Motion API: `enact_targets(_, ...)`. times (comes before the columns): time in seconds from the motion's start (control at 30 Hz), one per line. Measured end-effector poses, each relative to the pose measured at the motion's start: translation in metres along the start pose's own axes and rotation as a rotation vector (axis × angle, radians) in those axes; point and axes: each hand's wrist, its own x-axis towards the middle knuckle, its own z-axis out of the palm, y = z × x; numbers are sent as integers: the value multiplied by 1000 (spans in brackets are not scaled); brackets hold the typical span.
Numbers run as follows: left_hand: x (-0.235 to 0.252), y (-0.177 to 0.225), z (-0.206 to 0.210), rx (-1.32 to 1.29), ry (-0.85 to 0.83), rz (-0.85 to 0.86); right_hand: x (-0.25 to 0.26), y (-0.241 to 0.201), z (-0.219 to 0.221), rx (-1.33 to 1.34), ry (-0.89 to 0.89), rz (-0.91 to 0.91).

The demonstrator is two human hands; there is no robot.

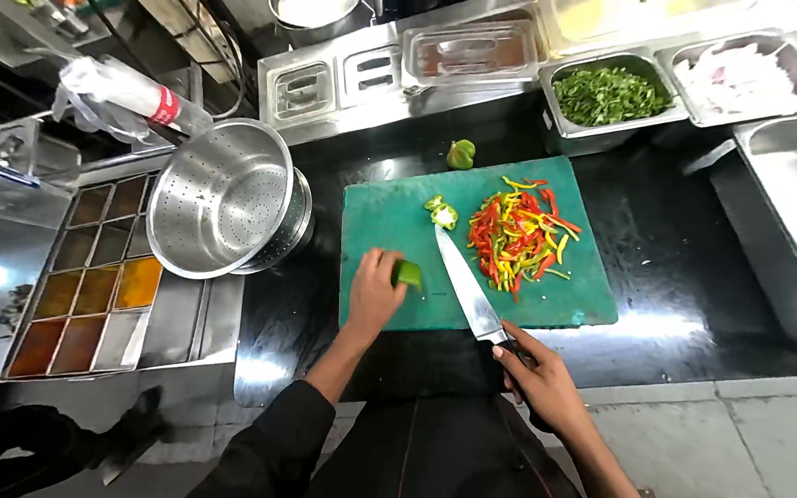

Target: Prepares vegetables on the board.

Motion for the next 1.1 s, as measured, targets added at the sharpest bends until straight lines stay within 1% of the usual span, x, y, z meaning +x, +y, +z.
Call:
enact_targets(0.03,-5,-4,10,-52,-2,12,1,-2,-1,1,5,-9)
enact_targets(0.07,-8,-6,16,-154,-13,-23,2,-3,-2,5,8,-12)
enact_targets(0.13,-11,-7,16,-432,-31,-209,0,-3,-4,14,15,1)
enact_targets(0.23,3,-3,-6,-834,15,-492,0,2,-4,28,31,14)
enact_targets(0.27,9,-2,-16,-915,6,-549,0,4,-2,35,28,16)
enact_targets(0.3,15,0,-28,-947,-50,-592,1,5,-1,43,26,18)
enact_targets(0.33,21,3,-38,-913,-140,-602,1,5,1,50,22,24)
enact_targets(0.37,26,6,-44,-815,-254,-567,1,4,3,56,16,29)
enact_targets(0.4,31,8,-46,-687,-361,-492,2,3,6,63,13,28)
enact_targets(0.47,40,14,-35,-373,-536,-360,4,1,12,78,27,20)
enact_targets(0.5,42,18,-23,-200,-589,-332,4,-1,15,76,47,18)
enact_targets(0.53,42,21,-12,-50,-611,-338,4,-3,18,69,69,17)
enact_targets(0.57,40,24,-3,55,-593,-353,3,-5,21,49,87,6)
enact_targets(0.6,38,27,2,122,-529,-350,2,-6,22,17,98,-14)
enact_targets(0.63,37,28,6,154,-444,-306,2,-6,22,-29,112,-48)
enact_targets(0.67,34,26,10,128,-345,-221,2,-6,21,-80,119,-81)
enact_targets(0.73,27,17,21,17,-184,70,2,-4,22,-181,130,-152)
enact_targets(0.8,20,8,37,-101,-141,351,1,-1,23,-267,158,-178)
enact_targets(0.83,16,4,45,-140,-128,439,0,-1,24,-296,176,-168)
enact_targets(0.87,15,2,52,-163,-128,482,-1,-1,24,-310,201,-152)
enact_targets(0.97,19,-5,59,-200,-145,515,-5,-4,18,-274,244,-76)
enact_targets(1.03,25,-10,57,-191,-171,561,-7,-6,12,-185,217,-40)
enact_targets(1.1,32,-14,53,-169,-213,613,-8,-13,8,-39,150,-12)
